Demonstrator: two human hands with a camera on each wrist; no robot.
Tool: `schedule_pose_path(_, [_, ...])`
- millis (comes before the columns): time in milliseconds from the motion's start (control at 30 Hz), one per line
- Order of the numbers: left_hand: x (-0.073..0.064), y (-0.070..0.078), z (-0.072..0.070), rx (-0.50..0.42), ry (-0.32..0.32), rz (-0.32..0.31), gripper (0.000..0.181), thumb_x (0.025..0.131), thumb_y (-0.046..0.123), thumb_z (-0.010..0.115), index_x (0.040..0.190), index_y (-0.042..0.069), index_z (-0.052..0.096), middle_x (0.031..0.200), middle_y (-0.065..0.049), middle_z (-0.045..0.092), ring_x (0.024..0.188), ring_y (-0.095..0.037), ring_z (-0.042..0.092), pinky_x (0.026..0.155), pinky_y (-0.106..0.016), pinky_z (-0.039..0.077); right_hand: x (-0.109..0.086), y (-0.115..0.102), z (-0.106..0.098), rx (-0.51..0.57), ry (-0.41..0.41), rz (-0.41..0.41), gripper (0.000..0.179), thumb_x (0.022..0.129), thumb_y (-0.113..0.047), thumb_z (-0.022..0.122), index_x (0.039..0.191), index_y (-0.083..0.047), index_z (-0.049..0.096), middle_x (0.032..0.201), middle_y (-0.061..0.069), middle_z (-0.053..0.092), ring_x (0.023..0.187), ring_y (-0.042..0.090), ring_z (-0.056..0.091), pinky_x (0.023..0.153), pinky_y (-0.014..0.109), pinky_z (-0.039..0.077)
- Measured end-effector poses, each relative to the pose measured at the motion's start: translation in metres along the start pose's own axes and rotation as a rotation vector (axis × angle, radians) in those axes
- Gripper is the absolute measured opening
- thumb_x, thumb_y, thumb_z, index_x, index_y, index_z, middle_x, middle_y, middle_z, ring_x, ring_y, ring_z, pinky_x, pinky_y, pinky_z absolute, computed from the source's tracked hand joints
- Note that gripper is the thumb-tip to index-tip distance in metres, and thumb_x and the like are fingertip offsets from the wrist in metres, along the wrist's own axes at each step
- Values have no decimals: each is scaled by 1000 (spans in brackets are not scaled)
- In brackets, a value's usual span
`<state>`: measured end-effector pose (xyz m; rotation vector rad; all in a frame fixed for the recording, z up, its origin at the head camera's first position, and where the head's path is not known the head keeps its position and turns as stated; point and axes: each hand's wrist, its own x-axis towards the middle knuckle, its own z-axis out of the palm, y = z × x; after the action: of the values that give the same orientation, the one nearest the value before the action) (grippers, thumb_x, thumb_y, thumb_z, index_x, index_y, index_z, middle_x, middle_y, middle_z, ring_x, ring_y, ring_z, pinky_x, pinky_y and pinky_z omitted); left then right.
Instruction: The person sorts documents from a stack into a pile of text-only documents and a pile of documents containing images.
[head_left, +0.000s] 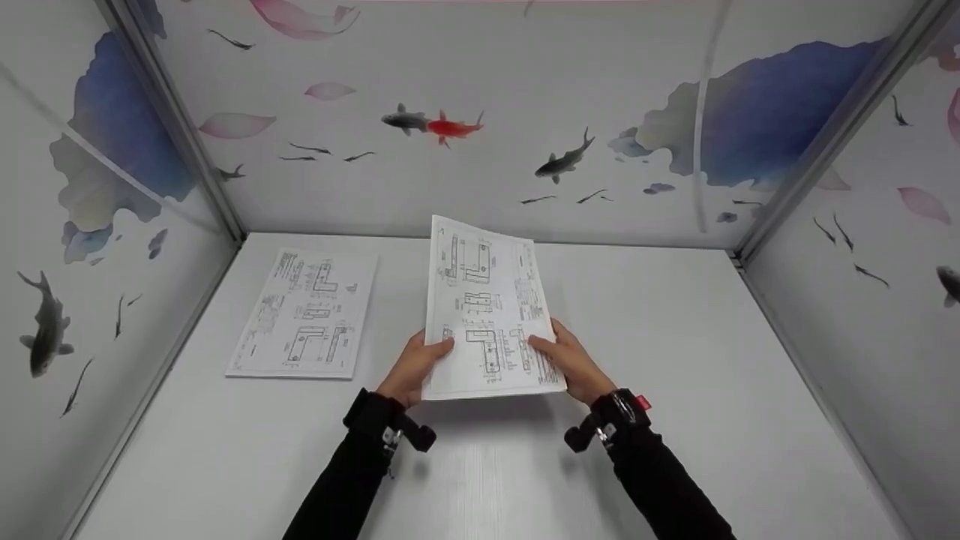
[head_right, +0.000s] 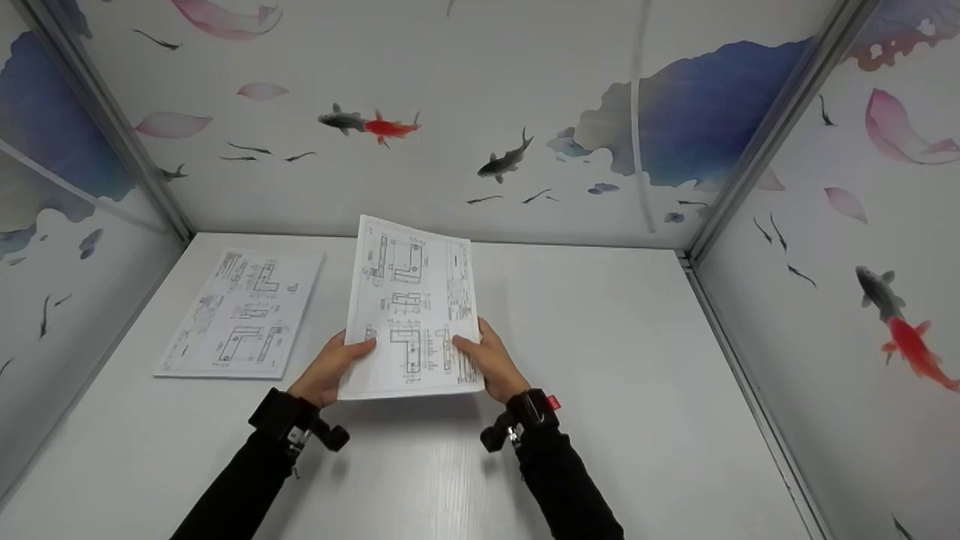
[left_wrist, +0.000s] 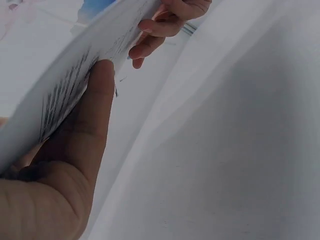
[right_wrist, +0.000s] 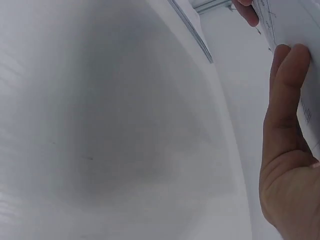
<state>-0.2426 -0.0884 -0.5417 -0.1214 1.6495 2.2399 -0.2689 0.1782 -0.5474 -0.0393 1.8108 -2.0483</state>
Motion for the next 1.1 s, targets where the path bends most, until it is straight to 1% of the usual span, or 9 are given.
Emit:
schedule_pose_path(100, [1, -1, 2, 19, 46, 0, 43, 103, 18, 48, 146, 14, 42, 121, -13, 66, 98, -23, 69, 78, -35, 56, -6, 3, -1, -5, -25, 13, 47, 101, -19, 54, 145, -13, 39, 109, 10, 70, 90, 23, 71, 71, 32, 58])
schedule_pose_path(233, [2, 0, 4, 61, 99, 32, 42, 103, 19, 47, 145, 14, 44, 120, -12, 66, 98, -21, 67, 78, -32, 54, -9, 6, 0, -12, -33, -5, 50, 99, -16, 57, 145, -8, 38, 112, 10, 69, 93, 23, 71, 74, 33, 58])
schedule_pose_path(433, [5, 3, 6, 25, 148, 78, 42, 105, 23, 44, 146, 16, 43, 122, -13, 64, 100, -21, 66, 78, -32, 53, -12, 8, 1, -42, 8, 8, 50, 99, -9, 57, 144, -6, 38, 110, 11, 70, 88, 22, 71, 68, 35, 59])
schedule_pose_path(533, [5, 3, 7, 3, 107, 66, 42, 105, 23, 43, 147, 17, 42, 126, -14, 63, 103, -22, 67, 79, -33, 55, -12, 7, -1, -89, 43, 2, 45, 99, -7, 54, 142, -5, 42, 108, 12, 70, 85, 22, 71, 66, 36, 59])
schedule_pose_path(600, [4, 3, 8, 12, 48, 47, 42, 105, 20, 44, 147, 16, 42, 129, -15, 62, 105, -24, 67, 81, -35, 56, -12, 6, -4, -114, 69, -17, 41, 100, -6, 52, 141, -5, 45, 107, 14, 69, 85, 23, 71, 66, 36, 59])
schedule_pose_path(700, [3, 3, 8, 70, -54, -7, 43, 103, 15, 48, 146, 12, 44, 129, -16, 63, 105, -26, 68, 82, -40, 57, -11, 5, -10, -127, 111, -42, 38, 101, -5, 50, 139, -4, 48, 107, 16, 68, 84, 24, 71, 65, 36, 59])
schedule_pose_path(800, [1, 2, 6, 159, -112, -62, 41, 100, 12, 53, 141, 7, 48, 120, -16, 67, 99, -29, 70, 78, -38, 58, -11, 4, -18, -114, 145, -45, 37, 101, -5, 49, 138, -5, 49, 111, 16, 66, 86, 24, 70, 66, 36, 59])
schedule_pose_path(933, [-1, 2, 2, 235, -113, -104, 36, 99, 14, 57, 134, 4, 54, 108, -13, 71, 92, -29, 72, 70, -30, 57, -11, 3, -31, -93, 175, -23, 38, 102, -8, 48, 140, -6, 48, 115, 13, 64, 91, 22, 68, 68, 35, 59])
schedule_pose_path(1100, [0, 2, -2, 272, -99, -111, 33, 99, 17, 58, 129, 5, 58, 105, -11, 71, 92, -26, 72, 70, -29, 55, -15, -2, -48, -94, 199, 16, 40, 103, -10, 49, 142, -4, 44, 117, 12, 62, 93, 19, 66, 71, 33, 59])
